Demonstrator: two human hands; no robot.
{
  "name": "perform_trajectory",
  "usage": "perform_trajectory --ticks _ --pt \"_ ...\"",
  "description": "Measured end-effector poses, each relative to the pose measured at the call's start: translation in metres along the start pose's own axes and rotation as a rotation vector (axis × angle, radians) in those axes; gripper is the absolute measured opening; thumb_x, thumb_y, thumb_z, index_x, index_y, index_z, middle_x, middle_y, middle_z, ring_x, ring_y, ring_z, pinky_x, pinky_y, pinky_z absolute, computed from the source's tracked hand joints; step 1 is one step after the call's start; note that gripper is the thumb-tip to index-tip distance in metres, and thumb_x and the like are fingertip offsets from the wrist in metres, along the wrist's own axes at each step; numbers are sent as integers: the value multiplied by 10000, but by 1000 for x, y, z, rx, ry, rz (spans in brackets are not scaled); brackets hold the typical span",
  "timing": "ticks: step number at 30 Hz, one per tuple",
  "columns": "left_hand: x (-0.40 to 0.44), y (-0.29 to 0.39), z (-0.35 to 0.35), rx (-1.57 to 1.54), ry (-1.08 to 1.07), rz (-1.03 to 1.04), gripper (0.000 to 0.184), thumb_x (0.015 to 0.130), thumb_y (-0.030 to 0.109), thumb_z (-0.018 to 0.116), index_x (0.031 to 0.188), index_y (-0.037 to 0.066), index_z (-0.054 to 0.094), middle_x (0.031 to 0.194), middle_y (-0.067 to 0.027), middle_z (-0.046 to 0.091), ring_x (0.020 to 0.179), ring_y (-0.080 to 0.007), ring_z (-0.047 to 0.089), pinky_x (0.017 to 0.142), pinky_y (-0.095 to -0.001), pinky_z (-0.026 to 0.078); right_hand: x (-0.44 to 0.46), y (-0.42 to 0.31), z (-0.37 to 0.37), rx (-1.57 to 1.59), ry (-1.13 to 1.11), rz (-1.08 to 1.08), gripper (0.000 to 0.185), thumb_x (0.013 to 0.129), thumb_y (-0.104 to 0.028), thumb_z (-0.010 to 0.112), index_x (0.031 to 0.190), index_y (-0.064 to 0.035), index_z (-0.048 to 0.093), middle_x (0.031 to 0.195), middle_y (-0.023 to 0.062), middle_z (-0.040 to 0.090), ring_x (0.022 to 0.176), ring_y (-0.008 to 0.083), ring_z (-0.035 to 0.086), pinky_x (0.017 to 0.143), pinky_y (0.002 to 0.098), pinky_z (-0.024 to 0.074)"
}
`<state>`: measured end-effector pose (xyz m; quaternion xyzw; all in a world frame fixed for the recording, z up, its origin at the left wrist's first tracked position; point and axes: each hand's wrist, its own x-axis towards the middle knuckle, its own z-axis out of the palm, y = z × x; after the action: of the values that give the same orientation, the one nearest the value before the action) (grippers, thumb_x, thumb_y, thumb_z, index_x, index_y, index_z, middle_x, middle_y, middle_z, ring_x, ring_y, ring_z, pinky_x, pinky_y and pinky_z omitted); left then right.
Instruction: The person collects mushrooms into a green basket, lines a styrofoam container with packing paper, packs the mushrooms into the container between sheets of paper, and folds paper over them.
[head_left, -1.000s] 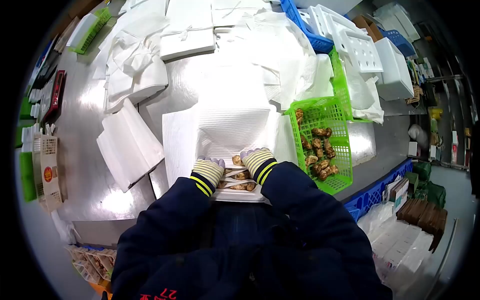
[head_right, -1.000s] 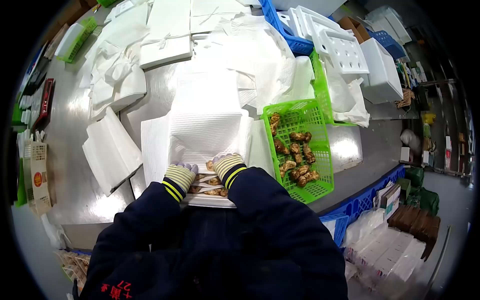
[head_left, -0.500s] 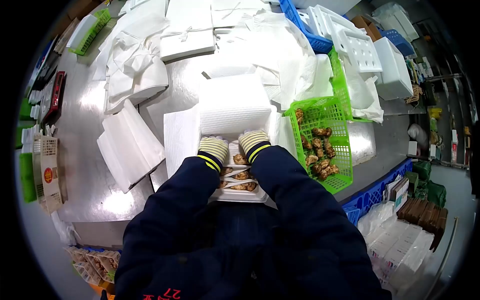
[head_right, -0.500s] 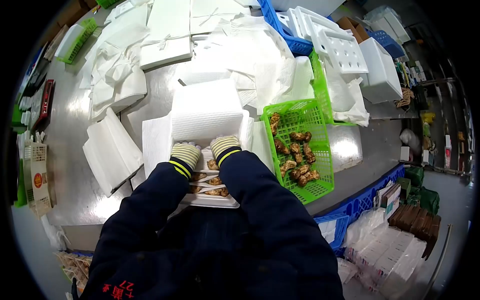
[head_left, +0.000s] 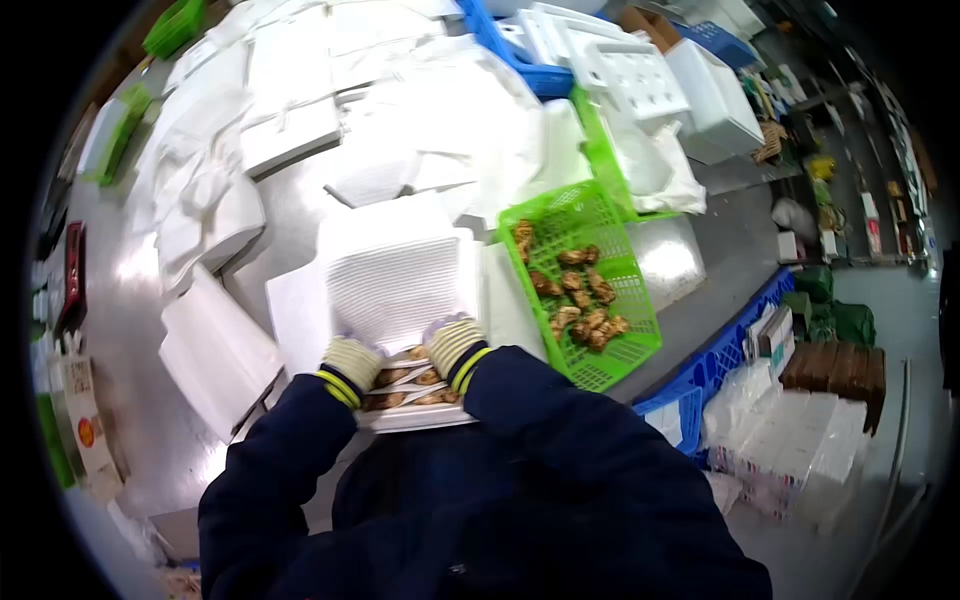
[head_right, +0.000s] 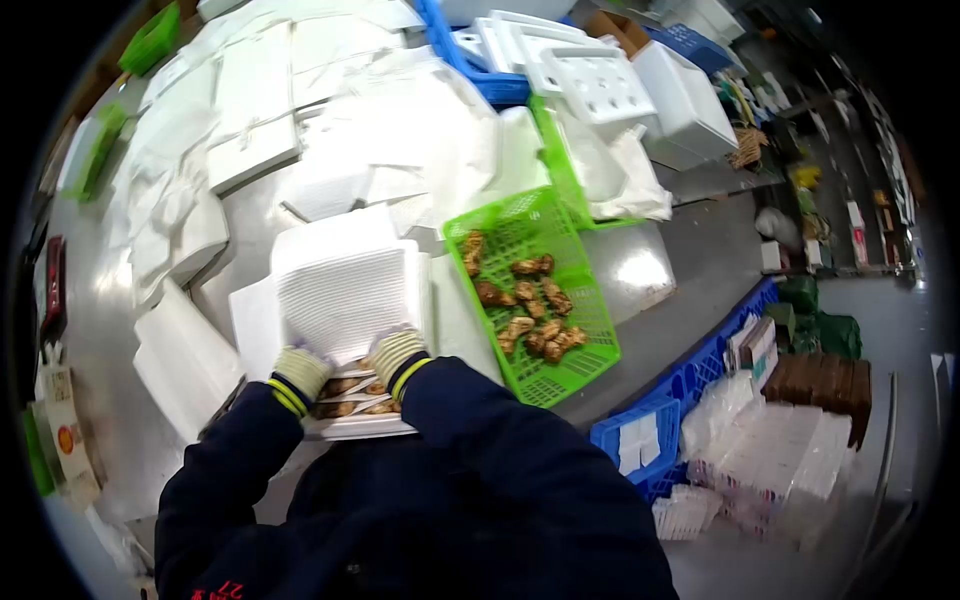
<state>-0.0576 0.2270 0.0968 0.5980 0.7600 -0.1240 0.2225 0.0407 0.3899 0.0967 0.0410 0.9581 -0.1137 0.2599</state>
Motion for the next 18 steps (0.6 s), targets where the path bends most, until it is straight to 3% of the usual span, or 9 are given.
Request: perform_trajectory --ticks 1,6,7,8,9,11,12,15,18 --pt "1 -5 19 177 157 41 183 804 175 458 842 91 615 761 -83 641 864 -254 598 936 -427 383 -5 -2 4 -144 80 -35 224 791 -136 462 888 -22 629 884 149 631 858 282 600 772 413 435" --pt "-5 -14 33 209 131 55 213 800 174 431 826 63 611 799 -94 632 867 -244 565 1011 -468 304 -5 7 14 -75 136 -137 215 790 -141 488 966 -70 589 918 95 616 884 234 587 766 393 440" --pt "-10 -11 25 157 234 55 185 783 160 452 864 72 594 782 -61 624 886 -227 561 997 -468 317 -29 17 -1 212 412 -308 201 791 -104 502 980 -78 567 925 87 609 890 232 582 780 395 442" --pt "-12 -9 8 124 267 60 201 779 153 460 925 82 578 826 -55 620 897 -222 558 984 -467 326 -46 24 -26 437 425 -209 237 767 -102 547 1004 -92 559 887 128 592 873 326 571 801 376 449" --pt "-15 -8 -4 85 296 61 238 775 146 468 986 91 563 869 -49 615 908 -217 555 971 -465 336 -61 39 -39 540 421 -32 231 781 -109 528 1008 -67 541 889 159 582 883 333 564 817 369 449" --pt "-25 -7 -9 20 524 16 355 778 117 472 1131 124 506 1021 -45 570 950 -214 538 925 -442 367 -93 92 -15 246 887 74 253 790 -72 480 1025 -31 565 941 161 601 889 334 567 806 391 454" --pt "-26 -6 -11 -49 603 14 350 774 104 478 1123 115 509 1009 -51 572 943 -220 539 912 -437 371 -96 115 -37 307 333 393 300 769 -80 507 1064 -59 556 1024 152 586 955 322 553 836 414 437" --pt "-23 1 -18 -241 740 22 349 752 66 506 1101 83 511 1002 -76 571 924 -240 540 866 -421 387 -106 155 12 -38 102 454 380 763 -90 525 1141 -129 518 1220 100 481 1127 278 455 930 424 381" --pt "-27 9 -31 -289 796 53 394 741 26 532 1131 74 495 1019 -99 564 926 -270 538 838 -415 403 -96 173 58 -179 136 332 390 764 -151 547 1152 -143 509 1269 80 417 1160 252 412 933 415 376"
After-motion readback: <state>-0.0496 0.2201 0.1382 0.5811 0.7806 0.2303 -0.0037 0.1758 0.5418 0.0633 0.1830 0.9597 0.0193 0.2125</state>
